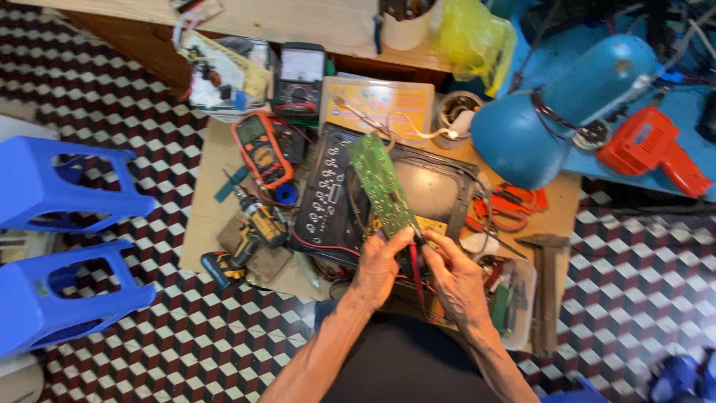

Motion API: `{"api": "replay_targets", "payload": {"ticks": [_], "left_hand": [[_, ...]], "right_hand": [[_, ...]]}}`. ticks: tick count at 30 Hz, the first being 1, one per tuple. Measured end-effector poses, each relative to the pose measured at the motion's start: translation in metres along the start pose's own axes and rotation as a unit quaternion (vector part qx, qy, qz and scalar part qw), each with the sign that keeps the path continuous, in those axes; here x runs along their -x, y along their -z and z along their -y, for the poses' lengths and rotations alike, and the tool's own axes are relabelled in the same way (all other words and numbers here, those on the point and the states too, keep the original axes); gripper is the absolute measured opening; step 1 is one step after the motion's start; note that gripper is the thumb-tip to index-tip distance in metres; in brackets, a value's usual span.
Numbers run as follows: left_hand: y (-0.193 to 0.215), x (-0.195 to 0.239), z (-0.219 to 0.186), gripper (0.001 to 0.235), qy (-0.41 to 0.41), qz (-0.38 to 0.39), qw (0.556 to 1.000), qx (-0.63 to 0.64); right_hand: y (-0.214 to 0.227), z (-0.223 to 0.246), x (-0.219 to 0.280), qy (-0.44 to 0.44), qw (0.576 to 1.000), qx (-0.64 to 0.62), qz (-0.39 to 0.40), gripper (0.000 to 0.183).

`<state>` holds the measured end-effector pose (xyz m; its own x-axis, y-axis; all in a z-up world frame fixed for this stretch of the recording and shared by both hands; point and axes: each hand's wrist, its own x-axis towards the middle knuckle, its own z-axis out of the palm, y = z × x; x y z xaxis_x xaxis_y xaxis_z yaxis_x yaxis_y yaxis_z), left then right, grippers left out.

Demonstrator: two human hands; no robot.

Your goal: The person uses a multimeter to test points on a green circuit board, then sprays the board with a cleaning aerosol. The person handles the circuit board and multimeter probes throughout.

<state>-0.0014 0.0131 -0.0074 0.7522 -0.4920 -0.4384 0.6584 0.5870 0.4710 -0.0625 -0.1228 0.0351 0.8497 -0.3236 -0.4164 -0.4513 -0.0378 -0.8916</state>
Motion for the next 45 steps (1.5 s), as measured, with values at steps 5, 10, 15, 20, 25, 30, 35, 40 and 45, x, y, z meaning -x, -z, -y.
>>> {"api": "replay_targets", "payload": {"ticks": [5,10,15,20,25,30,35,40,45], "left_hand": [[0.000,0.003,-0.001,0.027,-0.041,-0.026,0.997,-0.063],[0.009,0.002,-0.002,0.033,-0.017,-0.030,0.997,-0.068],[0.018,-0.001,0.001,0.034,0.003,-0.037,0.997,-0.072],[0.019,-0.011,0.008,0.033,0.010,-0.029,0.999,-0.044],[0.018,-0.022,-0.004,0.033,0.021,-0.068,0.997,-0.030],[0.012,-0.014,-0.027,0.034,0.006,-0.022,0.997,-0.075],[-0.001,-0.009,-0.057,0.033,0.018,0.026,0.986,-0.164],[-0.003,-0.015,-0.063,0.032,0.063,0.063,0.977,-0.193],[0.002,-0.027,-0.057,0.033,0.065,0.081,0.977,-0.185]], "right_hand": [[0.004,-0.009,-0.007,-0.039,0.999,0.016,0.003,0.035],[0.007,-0.027,-0.020,-0.089,0.995,-0.031,0.021,0.036],[0.009,-0.031,-0.022,-0.086,0.994,-0.056,0.038,0.036],[0.012,-0.019,-0.019,-0.061,0.998,-0.016,0.024,0.038],[0.024,0.003,-0.011,0.016,0.997,-0.047,-0.054,0.034],[0.056,0.013,0.015,0.162,0.981,-0.019,-0.107,0.034],[0.052,-0.002,0.055,0.124,0.904,0.278,-0.301,0.034],[0.029,-0.028,0.085,0.024,0.849,0.213,-0.482,0.025],[0.005,-0.029,0.085,0.077,0.854,0.000,-0.514,0.028]]}}
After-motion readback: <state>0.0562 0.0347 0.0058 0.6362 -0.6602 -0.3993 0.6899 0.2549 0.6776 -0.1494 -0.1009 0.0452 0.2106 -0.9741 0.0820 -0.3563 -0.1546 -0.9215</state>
